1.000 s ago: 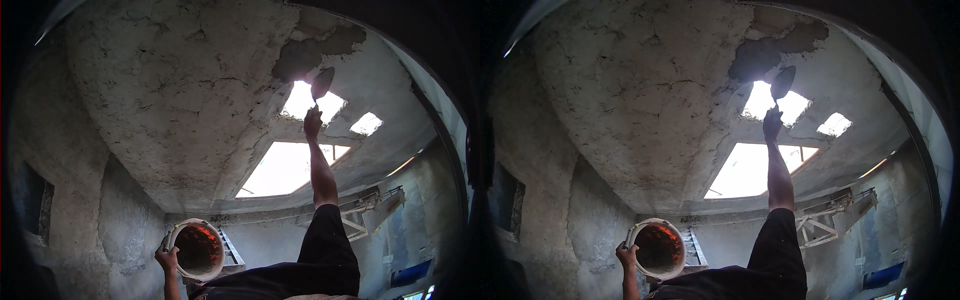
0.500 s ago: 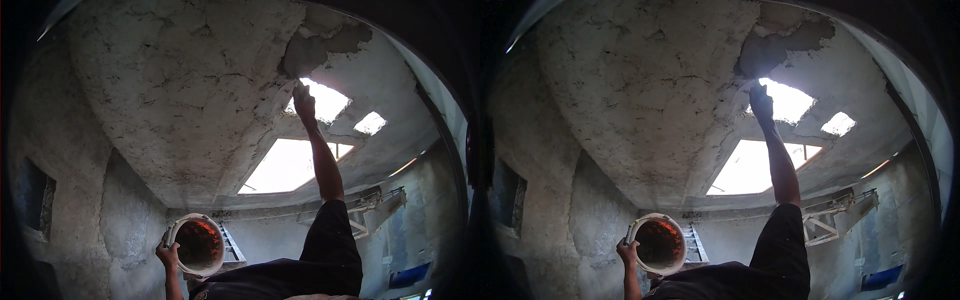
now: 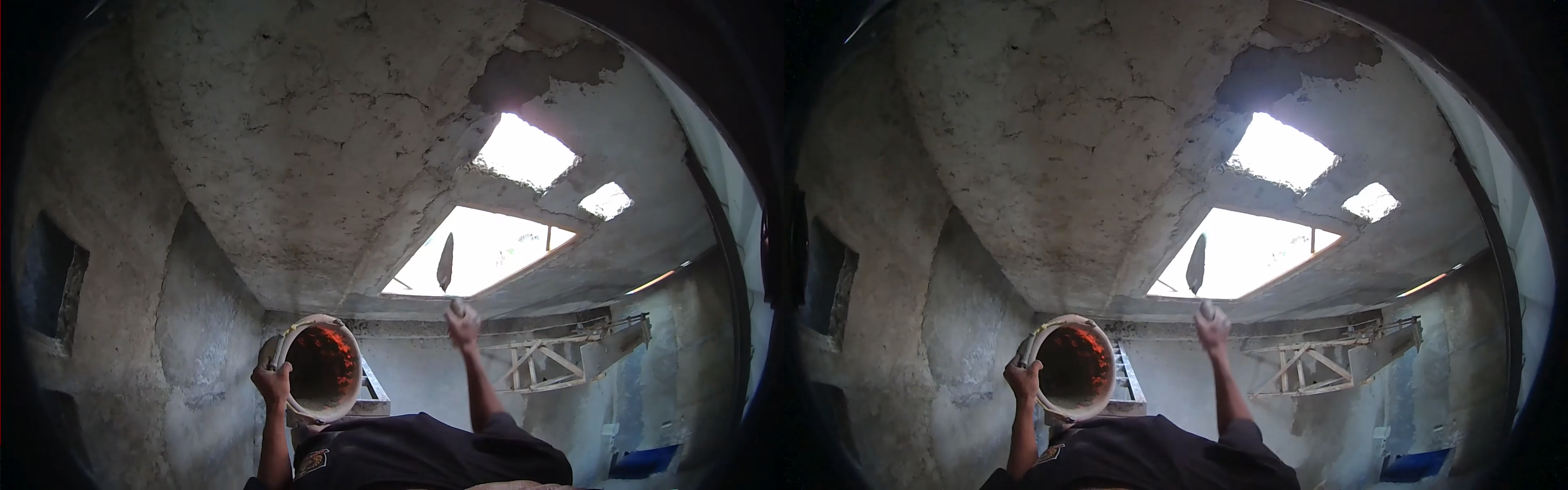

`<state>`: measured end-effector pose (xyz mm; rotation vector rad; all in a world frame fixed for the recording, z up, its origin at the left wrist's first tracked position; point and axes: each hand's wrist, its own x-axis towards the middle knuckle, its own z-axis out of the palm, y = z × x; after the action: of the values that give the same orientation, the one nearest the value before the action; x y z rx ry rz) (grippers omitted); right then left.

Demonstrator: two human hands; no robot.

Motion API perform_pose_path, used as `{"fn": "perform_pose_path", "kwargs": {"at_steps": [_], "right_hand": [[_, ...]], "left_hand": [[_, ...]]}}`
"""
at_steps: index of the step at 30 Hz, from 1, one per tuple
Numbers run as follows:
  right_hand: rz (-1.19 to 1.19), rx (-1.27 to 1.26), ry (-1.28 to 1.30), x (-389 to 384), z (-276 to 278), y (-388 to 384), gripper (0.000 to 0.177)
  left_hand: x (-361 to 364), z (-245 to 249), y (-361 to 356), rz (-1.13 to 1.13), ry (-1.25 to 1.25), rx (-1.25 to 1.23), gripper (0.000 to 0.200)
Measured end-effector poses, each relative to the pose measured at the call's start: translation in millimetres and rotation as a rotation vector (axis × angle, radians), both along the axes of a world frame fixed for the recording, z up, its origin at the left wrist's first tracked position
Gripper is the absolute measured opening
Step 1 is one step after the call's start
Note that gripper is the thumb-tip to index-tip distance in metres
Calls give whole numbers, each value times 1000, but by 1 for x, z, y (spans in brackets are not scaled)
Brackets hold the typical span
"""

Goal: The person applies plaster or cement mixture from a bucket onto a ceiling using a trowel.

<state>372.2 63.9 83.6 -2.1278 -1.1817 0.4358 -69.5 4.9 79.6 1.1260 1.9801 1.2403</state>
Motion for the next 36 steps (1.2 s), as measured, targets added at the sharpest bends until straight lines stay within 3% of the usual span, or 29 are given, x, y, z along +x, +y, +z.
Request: {"fn": "perform_pose_path", "kwargs": {"at_steps": [1, 2, 3, 5, 7, 10, 11, 12, 13, 14, 15, 16, 18, 19, 20, 22, 23, 24, 25, 26, 28, 30, 31, 34, 36], "right_hand": [[23, 86, -236, -13, -20, -30, 31], [82, 84, -308, -27, -28, -57, 32], [96, -59, -112, -54, -6, -80, 33], [96, -309, 181, -79, -41, -134, 34], [86, -513, 405, -111, -28, -155, 36], [204, -623, 308, -130, -40, -174, 42], [215, -577, 239, -133, -43, -179, 43], [232, -543, 178, -137, -51, -187, 44], [252, -528, 212, -133, -61, -193, 44], [275, -518, 253, -126, -67, -194, 45], [266, -572, 262, -128, -50, -189, 44], [293, -442, 348, -124, -49, -187, 36], [303, -356, 545, -119, -27, -183, 24], [413, -362, 592, -119, -7, -175, 27], [465, -363, 654, -112, -12, -176, 30], [506, -496, 924, -133, 42, -153, 31], [564, -652, 814, -140, 63, -140, 31], [657, -690, 492, -145, 58, -135, 34], [797, -529, 164, -152, 45, -132, 38], [867, -371, 94, -161, 42, -126, 36], [926, -410, -110, -173, 41, -113, 30], [923, -521, -144, -193, 59, -95, 26], [1086, -312, -243, -196, 51, -91, 25], [933, -501, -306, -215, 46, -80, 28], [939, -474, -322, -221, 34, -80, 30]], "left_hand": [[-1, -4, -2, -10, 63, -71, 26], [-2, -4, -2, -8, 57, -78, 26], [-1, -3, 0, -49, 85, -79, 25], [3, 1, -4, -101, 99, -84, 23], [3, -11, -6, -96, 120, -54, 23], [2, -10, -12, -130, 216, 24, 23], [3, 8, -13, -155, 178, -59, 28], [1, 6, -14, -136, 253, 135, 32], [-1, 6, -17, -125, 241, 6, 32], [-3, -7, -15, -109, 230, 96, 29], [-6, 0, -14, -112, 216, 70, 27], [-10, -18, -16, -80, 277, 90, 26], [-16, 3, -16, -88, 203, -40, 27], [-21, 5, -15, -84, 176, -111, 29], [-25, -3, -15, -71, 194, 33, 32], [-31, 2, -14, -44, 198, -89, 38], [-32, 13, -12, -49, 161, -116, 37], [-33, 17, -10, -44, 82, -124, 35], [-34, 24, -9, -55, 75, -131, 30], [-36, 29, -7, -61, 66, -135, 25], [-39, 35, -6, -92, 17, -178, 22], [-40, 43, -2, -118, -42, -204, 19], [-40, 48, -3, -127, -81, -142, 17], [-39, 60, 0, -134, -157, -28, 16], [-41, 71, 1, -154, -159, -33, 15]]}}
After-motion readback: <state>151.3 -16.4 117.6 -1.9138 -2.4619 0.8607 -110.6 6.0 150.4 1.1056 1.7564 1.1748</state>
